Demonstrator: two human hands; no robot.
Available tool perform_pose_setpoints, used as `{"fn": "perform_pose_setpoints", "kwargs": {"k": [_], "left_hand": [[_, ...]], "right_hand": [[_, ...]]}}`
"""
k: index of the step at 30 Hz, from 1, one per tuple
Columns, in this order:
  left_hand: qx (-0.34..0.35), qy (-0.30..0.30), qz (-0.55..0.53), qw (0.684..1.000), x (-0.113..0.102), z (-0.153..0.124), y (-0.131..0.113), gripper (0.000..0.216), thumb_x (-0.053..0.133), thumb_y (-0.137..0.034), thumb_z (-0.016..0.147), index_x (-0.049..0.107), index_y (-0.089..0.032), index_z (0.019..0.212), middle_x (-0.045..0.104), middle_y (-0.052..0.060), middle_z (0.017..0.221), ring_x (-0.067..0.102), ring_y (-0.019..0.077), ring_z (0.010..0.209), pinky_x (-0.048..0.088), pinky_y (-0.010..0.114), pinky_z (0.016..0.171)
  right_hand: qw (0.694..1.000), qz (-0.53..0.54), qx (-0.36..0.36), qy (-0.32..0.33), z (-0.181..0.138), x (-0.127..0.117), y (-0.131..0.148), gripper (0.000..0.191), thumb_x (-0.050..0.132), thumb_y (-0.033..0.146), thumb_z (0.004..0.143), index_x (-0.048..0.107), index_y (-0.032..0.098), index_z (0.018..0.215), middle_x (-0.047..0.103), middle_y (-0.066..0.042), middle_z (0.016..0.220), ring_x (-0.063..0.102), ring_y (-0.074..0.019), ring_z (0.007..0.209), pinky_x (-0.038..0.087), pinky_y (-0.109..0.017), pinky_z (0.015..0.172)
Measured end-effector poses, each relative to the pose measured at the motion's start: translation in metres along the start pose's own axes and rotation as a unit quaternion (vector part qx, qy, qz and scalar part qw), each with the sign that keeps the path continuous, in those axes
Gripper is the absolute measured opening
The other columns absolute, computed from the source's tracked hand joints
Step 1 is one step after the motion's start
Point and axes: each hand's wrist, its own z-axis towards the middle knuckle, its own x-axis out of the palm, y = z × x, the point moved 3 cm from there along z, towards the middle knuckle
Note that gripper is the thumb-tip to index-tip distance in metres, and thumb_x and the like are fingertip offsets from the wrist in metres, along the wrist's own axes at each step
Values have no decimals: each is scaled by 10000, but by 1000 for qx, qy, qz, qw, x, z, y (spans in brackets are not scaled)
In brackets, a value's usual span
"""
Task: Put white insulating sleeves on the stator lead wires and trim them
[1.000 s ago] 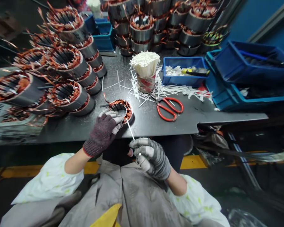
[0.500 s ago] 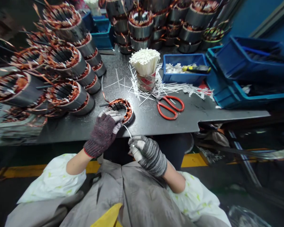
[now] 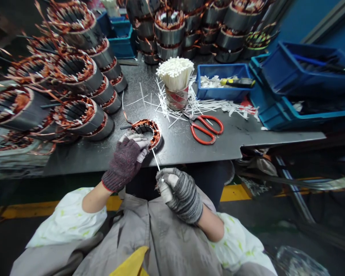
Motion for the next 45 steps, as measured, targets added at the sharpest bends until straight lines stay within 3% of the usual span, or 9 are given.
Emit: {"fn": "perform_pose_setpoints", "kwargs": {"k": [10,18,20,23,26,29,35,40,45], "left_hand": [[-1,-13,6,1000,1,0,-1,246,516,-224,975,627,-165,1187,692,111,1167,580,290,1222,420,500,1103],[-23,-36,-30,999,0,-1,-1,295,512,-203,961,591,-171,1244,685,112,1233,576,277,1262,400,496,1143],[-67,-62,-60,994,-1,-2,1,382,530,-227,959,537,-182,1338,664,110,1295,554,272,1300,417,474,1131],[-130,-100,-100,981,-3,-1,3,456,582,-306,949,514,-193,1386,656,105,1327,559,273,1294,449,454,1084],[-107,-103,-123,981,-3,4,0,274,602,-328,949,647,-235,1203,736,51,1156,645,234,1144,455,430,1046],[-75,-118,-111,984,-2,7,-3,147,603,-300,946,696,-247,1048,767,24,1027,677,212,1054,447,423,1013],[-66,-147,-91,983,3,2,-5,171,611,-247,917,676,-231,1074,765,38,1044,660,221,1103,418,446,1021],[-92,-132,-101,982,4,1,-6,175,607,-269,922,680,-240,1079,760,41,1061,656,223,1110,408,453,1029],[-74,-128,-93,985,2,1,-5,181,590,-270,928,680,-235,1081,765,36,1047,652,221,1114,402,447,1026]], "right_hand": [[999,29,18,10,1,7,-5,130,559,135,907,646,226,939,752,-51,897,740,-164,786,628,-281,718],[995,93,-6,-39,33,45,-44,168,539,206,957,705,227,968,754,-72,1060,736,-175,944,613,-311,853],[989,140,26,-34,34,48,-52,160,560,247,959,720,240,965,757,-64,1064,732,-186,973,607,-332,883],[968,205,138,-44,33,46,-60,137,627,349,930,726,255,920,767,-42,951,738,-197,881,617,-345,827],[931,261,249,-55,36,41,-63,183,716,426,851,703,247,886,741,-10,775,702,-176,654,610,-317,643],[909,293,294,-43,42,40,-61,242,740,456,814,677,229,870,687,28,635,640,-151,528,564,-286,529],[935,237,254,-74,46,37,-60,172,724,384,814,678,223,854,726,-10,719,690,-181,666,589,-301,610],[956,185,210,-89,44,35,-57,125,696,356,843,692,233,864,754,-20,770,709,-191,671,606,-314,620],[979,110,154,-73,50,39,-56,97,687,327,859,720,239,882,776,-21,819,726,-190,715,614,-311,683]]}}
